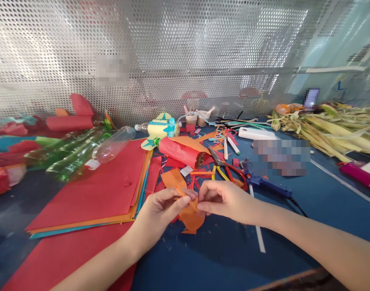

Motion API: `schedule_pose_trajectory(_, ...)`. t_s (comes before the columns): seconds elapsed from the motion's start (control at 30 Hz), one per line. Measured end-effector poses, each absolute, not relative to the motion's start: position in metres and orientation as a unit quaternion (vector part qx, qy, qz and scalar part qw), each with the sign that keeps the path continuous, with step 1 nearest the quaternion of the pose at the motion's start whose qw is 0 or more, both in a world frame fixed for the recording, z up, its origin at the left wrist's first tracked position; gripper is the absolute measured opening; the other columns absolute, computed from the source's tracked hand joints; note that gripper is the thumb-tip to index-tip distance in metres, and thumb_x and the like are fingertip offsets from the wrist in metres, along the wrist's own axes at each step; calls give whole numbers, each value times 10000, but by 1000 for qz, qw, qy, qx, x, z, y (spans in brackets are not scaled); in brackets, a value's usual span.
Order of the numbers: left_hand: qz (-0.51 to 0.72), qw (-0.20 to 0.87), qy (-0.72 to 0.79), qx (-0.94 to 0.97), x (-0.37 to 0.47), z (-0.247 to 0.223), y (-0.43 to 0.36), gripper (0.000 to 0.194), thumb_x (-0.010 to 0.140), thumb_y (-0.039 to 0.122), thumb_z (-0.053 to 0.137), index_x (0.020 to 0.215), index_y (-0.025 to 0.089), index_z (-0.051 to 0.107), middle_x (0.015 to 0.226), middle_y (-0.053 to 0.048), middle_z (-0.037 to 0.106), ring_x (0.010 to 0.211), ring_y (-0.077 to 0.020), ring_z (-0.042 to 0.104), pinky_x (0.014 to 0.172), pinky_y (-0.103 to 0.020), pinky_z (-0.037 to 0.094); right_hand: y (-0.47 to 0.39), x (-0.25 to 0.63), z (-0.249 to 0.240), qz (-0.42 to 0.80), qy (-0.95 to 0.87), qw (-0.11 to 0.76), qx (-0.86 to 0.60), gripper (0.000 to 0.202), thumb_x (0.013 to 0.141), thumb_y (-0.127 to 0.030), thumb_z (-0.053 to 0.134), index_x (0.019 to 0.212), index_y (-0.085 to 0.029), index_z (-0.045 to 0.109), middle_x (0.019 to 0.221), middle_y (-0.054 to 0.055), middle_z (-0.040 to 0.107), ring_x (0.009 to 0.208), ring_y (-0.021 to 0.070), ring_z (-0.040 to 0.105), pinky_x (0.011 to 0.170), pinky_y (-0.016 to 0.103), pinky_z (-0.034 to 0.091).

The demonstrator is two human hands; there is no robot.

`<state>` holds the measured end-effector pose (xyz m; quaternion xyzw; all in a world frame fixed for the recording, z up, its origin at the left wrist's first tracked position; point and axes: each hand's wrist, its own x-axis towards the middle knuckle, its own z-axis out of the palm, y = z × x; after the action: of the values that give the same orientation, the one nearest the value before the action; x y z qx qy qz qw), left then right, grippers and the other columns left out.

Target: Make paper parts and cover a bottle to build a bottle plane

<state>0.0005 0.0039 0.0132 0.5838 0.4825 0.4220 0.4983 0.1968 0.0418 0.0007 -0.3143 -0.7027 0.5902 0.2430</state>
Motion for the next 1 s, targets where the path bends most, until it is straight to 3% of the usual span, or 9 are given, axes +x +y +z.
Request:
schedule_pose_trajectory(0.17, 385, 436, 514, 630, 0, 11, 4, 233, 815, 388, 569, 722, 205, 679, 704, -18, 709, 641, -152, 625, 643, -239, 507, 54, 208, 14, 321, -802, 259, -432, 123, 863, -263, 595, 770, -209, 534, 715, 0, 686, 649, 148, 662, 628, 266, 500)
schedule_pose_trajectory(0.23, 382, 451, 517, 619, 0, 10, 5, 239, 825, 387, 555, 938, 203, 660, 662, -4, 694, 604, -148, 613, 631, -249, 498, 62, 215, 16, 185, -819, 241, -488, 110, 846, -231, 603, 769, -212, 528, 703, 1, 671, 628, 163, 646, 597, 277, 478)
schedule_pose_trajectory(0.3, 386, 468, 511, 609, 0, 9, 5, 411, 835, 374, 546, 1207, 198, 537, 642, 10, 691, 616, -153, 623, 656, -263, 498, 69, 223, 17, 45, -820, 195, -537, 129, 821, -240, 625, 745, -207, 526, 704, 21, 659, 636, 192, 638, 575, 296, 458)
schedule_pose_trajectory(0.4, 383, 469, 501, 619, -1, 7, 7, 455, 849, 363, 528, 1267, 192, 474, 670, 1, 701, 642, -154, 630, 686, -273, 496, 75, 230, 15, -59, -806, 114, -578, 216, 827, -347, 623, 694, -202, 535, 687, 54, 657, 643, 229, 648, 551, 313, 450)
schedule_pose_trajectory(0.5, 392, 458, 505, 618, -2, 6, 8, 371, 842, 354, 535, 1177, 195, 526, 675, -6, 708, 617, -148, 619, 666, -267, 498, 75, 230, 13, -67, -803, 50, -590, 219, 860, -377, 586, 750, -187, 579, 709, 85, 681, 682, 254, 673, 553, 315, 460)
schedule_pose_trajectory(0.7, 394, 455, 504, 619, -1, 8, 7, 382, 853, 339, 517, 1207, 196, 520, 660, 3, 687, 619, -142, 596, 650, -256, 483, 72, 224, 9, -43, -803, 23, -594, 128, 858, -249, 593, 929, -143, 585, 807, 132, 718, 756, 286, 697, 609, 322, 471)
schedule_pose_trajectory(0.83, 395, 455, 512, 612, -2, 8, 9, 429, 845, 322, 529, 1256, 206, 483, 660, 33, 649, 622, -129, 577, 634, -236, 468, 71, 223, 9, -19, -800, 39, -599, 100, 872, -173, 527, 963, -132, 525, 796, 134, 712, 739, 282, 700, 598, 308, 448)
schedule_pose_trajectory(1.0, 410, 454, 530, 587, -7, 8, 15, 292, 810, 345, 581, 1055, 192, 542, 662, 26, 649, 658, -144, 593, 636, -248, 458, 76, 229, 14, 41, -794, 99, -599, 91, 909, -237, 477, 973, -181, 444, 721, 52, 669, 633, 214, 664, 530, 266, 407)
